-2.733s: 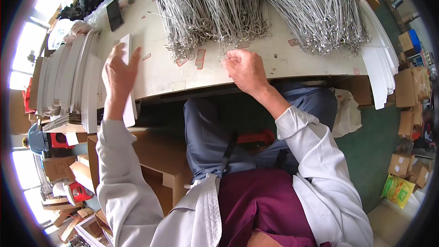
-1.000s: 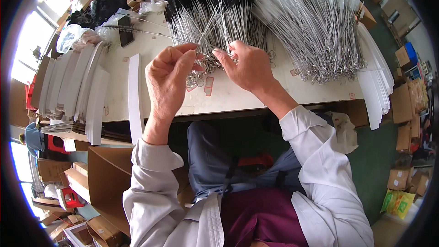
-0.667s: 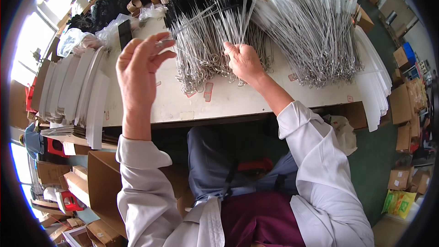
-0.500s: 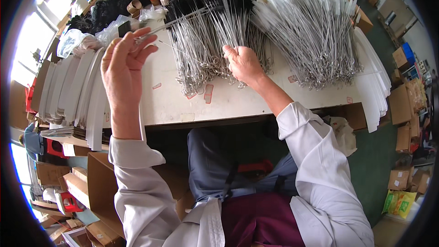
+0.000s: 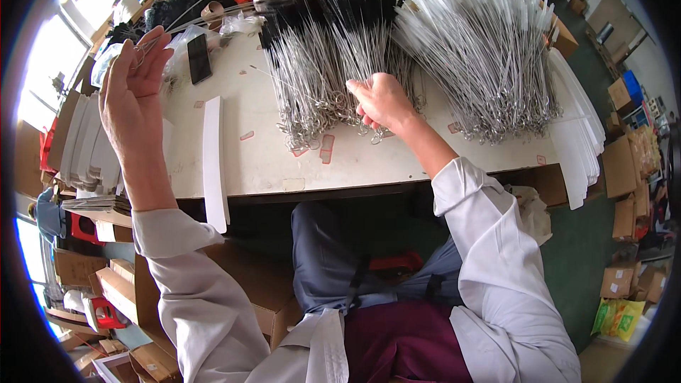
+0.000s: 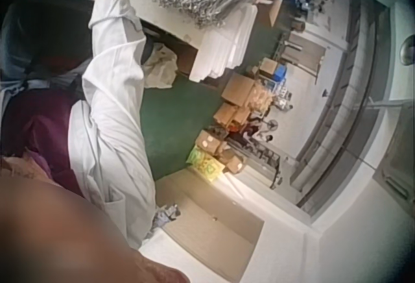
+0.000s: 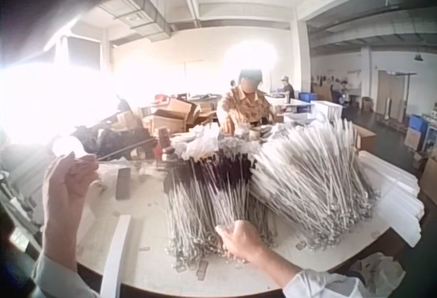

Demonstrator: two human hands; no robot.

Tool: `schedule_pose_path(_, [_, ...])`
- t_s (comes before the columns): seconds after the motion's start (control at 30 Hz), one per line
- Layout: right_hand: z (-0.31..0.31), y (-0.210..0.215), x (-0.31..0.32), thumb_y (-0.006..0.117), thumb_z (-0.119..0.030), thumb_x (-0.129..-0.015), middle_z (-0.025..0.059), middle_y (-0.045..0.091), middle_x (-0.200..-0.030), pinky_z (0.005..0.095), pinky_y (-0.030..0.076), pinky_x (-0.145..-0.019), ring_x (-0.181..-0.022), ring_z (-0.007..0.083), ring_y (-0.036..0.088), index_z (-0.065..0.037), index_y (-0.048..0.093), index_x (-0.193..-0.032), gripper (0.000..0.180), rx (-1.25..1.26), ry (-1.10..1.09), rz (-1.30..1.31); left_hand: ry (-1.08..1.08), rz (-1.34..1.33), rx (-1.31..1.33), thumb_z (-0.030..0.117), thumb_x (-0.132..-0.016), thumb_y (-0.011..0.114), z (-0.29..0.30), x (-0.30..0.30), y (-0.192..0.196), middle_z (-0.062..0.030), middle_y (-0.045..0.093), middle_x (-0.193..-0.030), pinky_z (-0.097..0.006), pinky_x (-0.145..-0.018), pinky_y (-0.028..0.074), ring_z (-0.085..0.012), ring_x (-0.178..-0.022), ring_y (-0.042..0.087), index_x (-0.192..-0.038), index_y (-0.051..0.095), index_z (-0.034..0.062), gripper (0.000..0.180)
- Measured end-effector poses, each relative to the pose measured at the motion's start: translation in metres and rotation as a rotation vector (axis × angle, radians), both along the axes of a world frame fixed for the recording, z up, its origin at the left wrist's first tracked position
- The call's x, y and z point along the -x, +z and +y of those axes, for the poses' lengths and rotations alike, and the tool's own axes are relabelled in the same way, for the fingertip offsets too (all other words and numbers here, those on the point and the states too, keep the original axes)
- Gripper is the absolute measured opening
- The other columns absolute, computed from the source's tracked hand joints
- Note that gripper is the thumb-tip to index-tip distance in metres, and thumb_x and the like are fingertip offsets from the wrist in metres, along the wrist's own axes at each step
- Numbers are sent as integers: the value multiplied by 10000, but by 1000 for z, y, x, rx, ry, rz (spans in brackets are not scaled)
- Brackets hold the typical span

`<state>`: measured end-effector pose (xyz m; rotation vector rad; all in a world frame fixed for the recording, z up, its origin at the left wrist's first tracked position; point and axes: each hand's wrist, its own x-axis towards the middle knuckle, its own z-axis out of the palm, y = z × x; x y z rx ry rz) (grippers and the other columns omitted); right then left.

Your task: Assembling wire brushes by inserting them into white paper sleeves.

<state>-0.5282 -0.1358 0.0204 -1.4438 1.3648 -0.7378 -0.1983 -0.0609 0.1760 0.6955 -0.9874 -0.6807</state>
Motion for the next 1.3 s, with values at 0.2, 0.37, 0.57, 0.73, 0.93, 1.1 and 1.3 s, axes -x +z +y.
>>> schedule_pose_path(0.2, [23,18,-3,688,-392,-932,265,684,-741,445,573,-657,-684,373,718,71,627,-831,478,642,-22,634,-40,-7,15,137,-1018,579,22,4,-2,-358,653,-1175,-396,-929,600,-394,-1109,686,-1059,639,-86,235])
schedule_pose_path(0.37, [53,43,0,733,-481,-894,294,719,-931,426,581,-804,-897,386,731,98,676,-1064,606,651,124,466,-306,87,85,139,-1050,511,42,5,-6,-379,599,-1263,-401,-941,590,-406,-1149,661,-1171,585,-112,289])
schedule_pose_path(0.57, [94,53,-29,683,-570,-925,242,593,-1334,388,546,-951,-1173,269,627,139,337,-1483,967,163,520,-723,-620,441,76,166,-1077,430,67,84,-34,-370,589,-1269,-429,-944,579,-403,-1112,655,-1125,586,-96,309])
schedule_pose_path(0.73, [104,46,-23,596,-427,-1027,208,610,-1303,370,565,-894,-1115,244,647,59,378,-1492,707,224,477,-943,-543,541,-144,200,-1070,475,75,112,-85,-308,629,-1251,-403,-926,582,-338,-1101,668,-1040,643,-16,275])
schedule_pose_path(0.93, [114,34,-1,485,-341,-1088,178,691,-1114,286,533,-671,-798,145,646,19,581,-1277,418,148,185,-1042,-416,504,-345,157,-1036,575,91,141,-136,-197,707,-1067,-432,-822,612,-342,-1031,706,-943,621,60,142])
schedule_pose_path(1.1, [116,23,20,485,-285,-1091,184,713,-1024,291,534,-611,-694,148,640,31,647,-1134,358,227,53,-930,-388,379,-377,154,-1044,571,103,152,-162,-170,723,-952,-407,-762,616,-274,-911,728,-965,640,32,161])
schedule_pose_path(1.3, [117,22,45,519,-225,-1074,187,728,-1059,301,562,-634,-743,172,693,10,653,-1241,318,154,73,-990,-415,158,-530,163,-1033,603,112,159,-173,-107,708,-813,-341,-660,605,-196,-691,702,-989,662,41,142])
